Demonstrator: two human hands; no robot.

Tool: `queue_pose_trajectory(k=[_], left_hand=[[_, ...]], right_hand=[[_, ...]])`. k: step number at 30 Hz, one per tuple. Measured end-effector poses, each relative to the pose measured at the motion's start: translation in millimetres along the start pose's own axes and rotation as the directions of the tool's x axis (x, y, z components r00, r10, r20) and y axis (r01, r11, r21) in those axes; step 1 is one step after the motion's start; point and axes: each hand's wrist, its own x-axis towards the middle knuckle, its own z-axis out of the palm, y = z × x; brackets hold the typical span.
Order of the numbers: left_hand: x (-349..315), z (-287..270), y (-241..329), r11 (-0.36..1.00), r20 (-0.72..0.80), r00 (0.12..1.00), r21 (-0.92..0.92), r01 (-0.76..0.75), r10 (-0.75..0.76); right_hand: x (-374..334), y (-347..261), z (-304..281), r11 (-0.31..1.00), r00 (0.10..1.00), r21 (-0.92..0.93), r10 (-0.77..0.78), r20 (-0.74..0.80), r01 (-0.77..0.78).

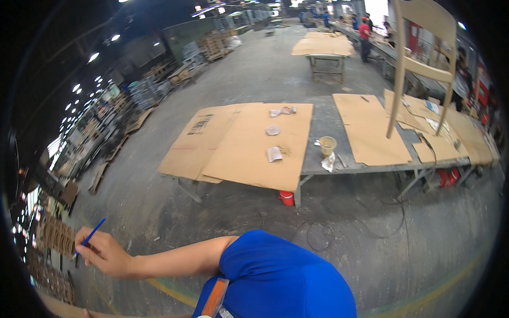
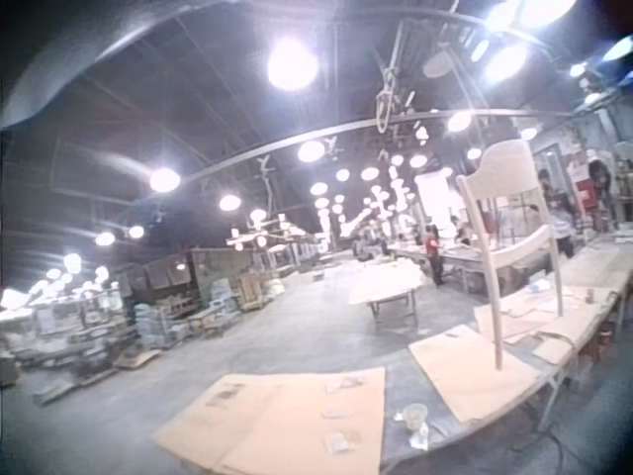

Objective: The person uses a small brush to apply a finish to the joints and edges of a wooden chair frame. They repeatedly reposition the chair to access different areas, focusing on the connection points between the backrest and legs.

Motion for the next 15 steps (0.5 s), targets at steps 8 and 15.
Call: queue_pose_trajectory(k=[8, 15], left_hand=[[11.3, 11.1, -17.7, 1.0, -0.222, 0.975, 0.004, -0.009, 0.009], [-37.1, 4.1, -35.7, 0.995, -0.285, 0.958, 0.102, 0.016, 0.013]], right_hand=[[-1.7, -17.3, -19.5, 0.996, 0.994, -0.018, 0.083, -0.071, -0.084], [30.1, -29.8, 28.5, 0.993, 0.997, 0.099, -0.071, 0.008, 0.07]])
